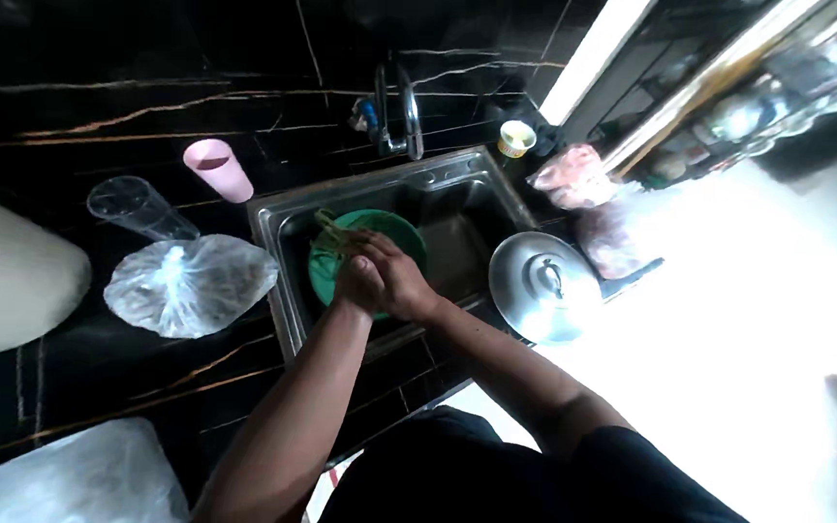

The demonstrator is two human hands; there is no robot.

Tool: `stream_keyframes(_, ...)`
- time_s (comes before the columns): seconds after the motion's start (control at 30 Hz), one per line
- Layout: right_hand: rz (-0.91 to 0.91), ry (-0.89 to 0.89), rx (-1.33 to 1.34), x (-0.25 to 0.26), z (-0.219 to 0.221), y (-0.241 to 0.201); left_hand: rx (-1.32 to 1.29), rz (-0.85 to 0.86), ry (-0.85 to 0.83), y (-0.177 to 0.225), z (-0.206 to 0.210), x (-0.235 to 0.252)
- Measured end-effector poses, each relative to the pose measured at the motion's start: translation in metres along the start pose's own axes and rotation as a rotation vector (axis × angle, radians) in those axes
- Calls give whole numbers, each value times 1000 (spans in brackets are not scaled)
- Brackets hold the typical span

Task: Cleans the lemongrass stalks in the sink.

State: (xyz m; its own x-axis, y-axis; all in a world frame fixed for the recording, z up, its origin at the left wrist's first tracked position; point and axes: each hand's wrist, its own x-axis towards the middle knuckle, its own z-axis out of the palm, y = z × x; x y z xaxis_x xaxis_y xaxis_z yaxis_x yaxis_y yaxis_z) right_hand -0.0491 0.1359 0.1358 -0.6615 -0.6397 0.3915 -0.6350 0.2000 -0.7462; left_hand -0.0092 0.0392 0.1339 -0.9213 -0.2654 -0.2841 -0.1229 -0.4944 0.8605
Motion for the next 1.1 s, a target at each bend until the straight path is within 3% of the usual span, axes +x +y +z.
stream_keyframes(0.1,60,15,251,-10,-17,-2,-174,-361,96,20,0,-7)
stream_keyframes(0.17,55,-15,113,-16,-26,8,16,-535,181,29,-5,-19)
stream_keyframes(0.23,8,-113,-63,-20,-24,17,245,-625,146,37,-16,-34)
stream_keyframes(0.33,-120,-289,-168,-19,3,13,616,-678,79,53,-27,-53)
stream_keyframes(0.47,-236,-420,-80,-6,51,10,1037,-718,-79,78,-33,-67)
stream_keyframes(0.57,-258,-345,-28,6,75,18,1114,-685,-98,99,-39,-74)
stream_keyframes(0.7,-244,-121,-87,19,86,25,967,-595,-4,121,-55,-84)
stream_keyframes(0.83,-5,60,-79,25,77,65,764,-447,13,144,-71,-101)
stream_keyframes(0.93,260,76,-112,19,54,81,674,-429,62,140,-70,-105)
stream_keyframes(1.03,565,-69,-137,4,37,94,661,-675,158,83,-89,-85)
stream_keyframes(1.1,674,-221,-162,-7,31,97,616,-814,180,44,-103,-72)
